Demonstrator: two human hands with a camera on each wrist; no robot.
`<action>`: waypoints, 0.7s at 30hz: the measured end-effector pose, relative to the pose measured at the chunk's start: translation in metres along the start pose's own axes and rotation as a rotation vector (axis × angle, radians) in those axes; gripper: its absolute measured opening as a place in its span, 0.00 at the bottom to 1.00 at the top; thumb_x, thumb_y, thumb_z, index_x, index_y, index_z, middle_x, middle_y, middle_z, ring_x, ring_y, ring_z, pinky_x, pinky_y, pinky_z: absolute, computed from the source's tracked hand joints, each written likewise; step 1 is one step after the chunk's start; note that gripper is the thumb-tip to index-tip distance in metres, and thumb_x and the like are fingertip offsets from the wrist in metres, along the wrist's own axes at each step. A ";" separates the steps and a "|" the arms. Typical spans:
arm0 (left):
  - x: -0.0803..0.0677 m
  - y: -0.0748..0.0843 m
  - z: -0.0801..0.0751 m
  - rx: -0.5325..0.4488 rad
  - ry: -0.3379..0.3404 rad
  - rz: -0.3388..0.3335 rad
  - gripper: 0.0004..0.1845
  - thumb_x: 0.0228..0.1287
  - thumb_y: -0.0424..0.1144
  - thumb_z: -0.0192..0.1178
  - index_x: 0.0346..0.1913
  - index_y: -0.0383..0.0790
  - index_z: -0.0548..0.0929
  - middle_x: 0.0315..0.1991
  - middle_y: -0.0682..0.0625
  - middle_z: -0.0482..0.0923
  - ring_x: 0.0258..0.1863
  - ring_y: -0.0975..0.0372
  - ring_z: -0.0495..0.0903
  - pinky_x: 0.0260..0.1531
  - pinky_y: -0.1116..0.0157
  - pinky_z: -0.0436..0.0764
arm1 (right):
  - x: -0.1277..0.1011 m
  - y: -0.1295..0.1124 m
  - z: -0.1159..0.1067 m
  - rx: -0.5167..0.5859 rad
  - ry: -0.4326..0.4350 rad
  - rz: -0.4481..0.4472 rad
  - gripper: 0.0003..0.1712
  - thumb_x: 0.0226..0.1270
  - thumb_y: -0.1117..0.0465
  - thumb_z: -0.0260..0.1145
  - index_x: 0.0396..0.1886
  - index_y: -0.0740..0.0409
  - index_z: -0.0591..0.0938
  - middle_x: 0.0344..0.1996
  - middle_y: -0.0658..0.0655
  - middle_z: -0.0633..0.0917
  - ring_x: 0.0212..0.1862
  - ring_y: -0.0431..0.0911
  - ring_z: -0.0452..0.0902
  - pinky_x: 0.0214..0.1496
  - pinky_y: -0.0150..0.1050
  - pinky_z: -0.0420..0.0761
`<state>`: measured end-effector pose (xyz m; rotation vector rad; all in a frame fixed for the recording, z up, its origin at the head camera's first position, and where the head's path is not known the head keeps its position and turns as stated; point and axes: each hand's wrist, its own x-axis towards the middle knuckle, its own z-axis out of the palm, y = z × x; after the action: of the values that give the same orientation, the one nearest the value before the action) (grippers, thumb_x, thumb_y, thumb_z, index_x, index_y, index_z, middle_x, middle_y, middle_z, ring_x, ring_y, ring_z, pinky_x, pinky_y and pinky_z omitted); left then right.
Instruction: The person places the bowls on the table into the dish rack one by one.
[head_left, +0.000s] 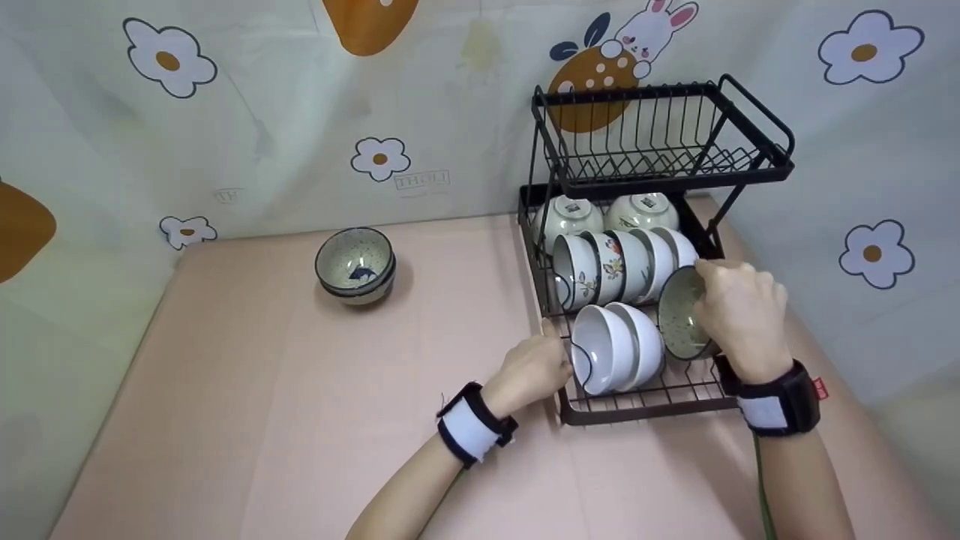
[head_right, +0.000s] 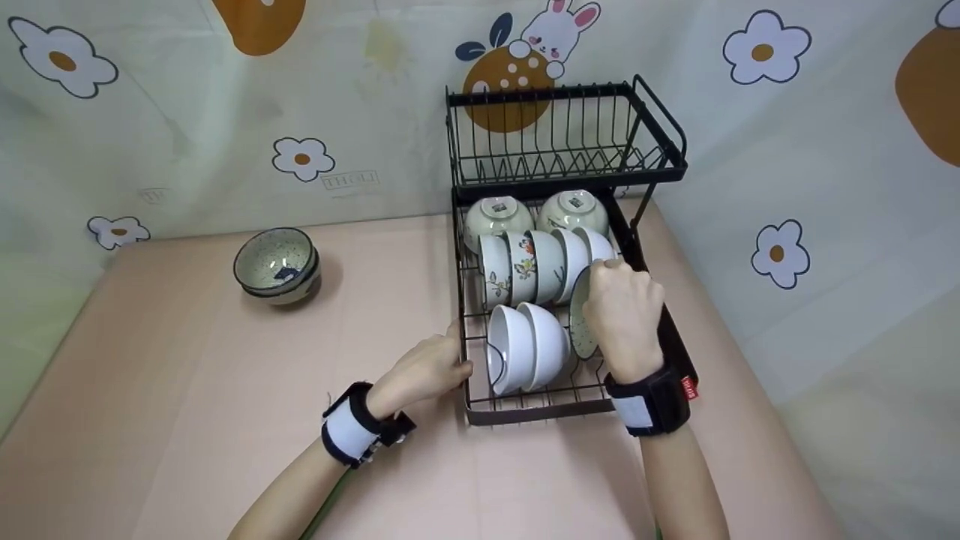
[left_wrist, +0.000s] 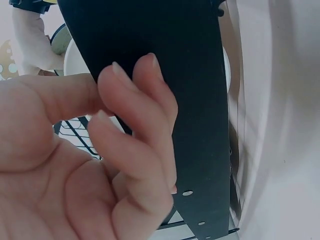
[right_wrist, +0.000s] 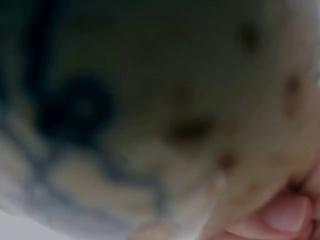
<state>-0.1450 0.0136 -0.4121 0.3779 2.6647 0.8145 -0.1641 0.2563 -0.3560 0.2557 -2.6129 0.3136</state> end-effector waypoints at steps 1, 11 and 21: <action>0.000 0.000 0.000 0.000 0.001 -0.001 0.41 0.72 0.35 0.60 0.74 0.14 0.50 0.13 0.57 0.62 0.11 0.66 0.62 0.11 0.72 0.63 | 0.000 -0.001 0.002 -0.006 -0.003 -0.017 0.27 0.40 0.82 0.53 0.41 0.70 0.87 0.27 0.73 0.85 0.12 0.57 0.67 0.10 0.51 0.67; -0.002 -0.002 0.000 0.007 0.023 0.017 0.41 0.71 0.35 0.60 0.74 0.14 0.51 0.13 0.57 0.61 0.11 0.66 0.61 0.11 0.72 0.63 | 0.001 -0.013 0.016 -0.076 -0.100 -0.097 0.16 0.42 0.82 0.56 0.30 0.68 0.83 0.21 0.69 0.81 0.16 0.64 0.71 0.13 0.57 0.71; -0.002 -0.001 0.001 -0.007 0.006 0.007 0.41 0.71 0.34 0.59 0.74 0.14 0.50 0.13 0.57 0.60 0.10 0.67 0.59 0.10 0.72 0.61 | -0.003 -0.016 0.034 -0.163 -0.047 -0.207 0.10 0.43 0.81 0.62 0.28 0.71 0.81 0.21 0.64 0.82 0.16 0.64 0.74 0.13 0.56 0.73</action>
<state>-0.1431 0.0125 -0.4132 0.3833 2.6673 0.8277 -0.1728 0.2320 -0.3837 0.4768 -2.6114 0.0234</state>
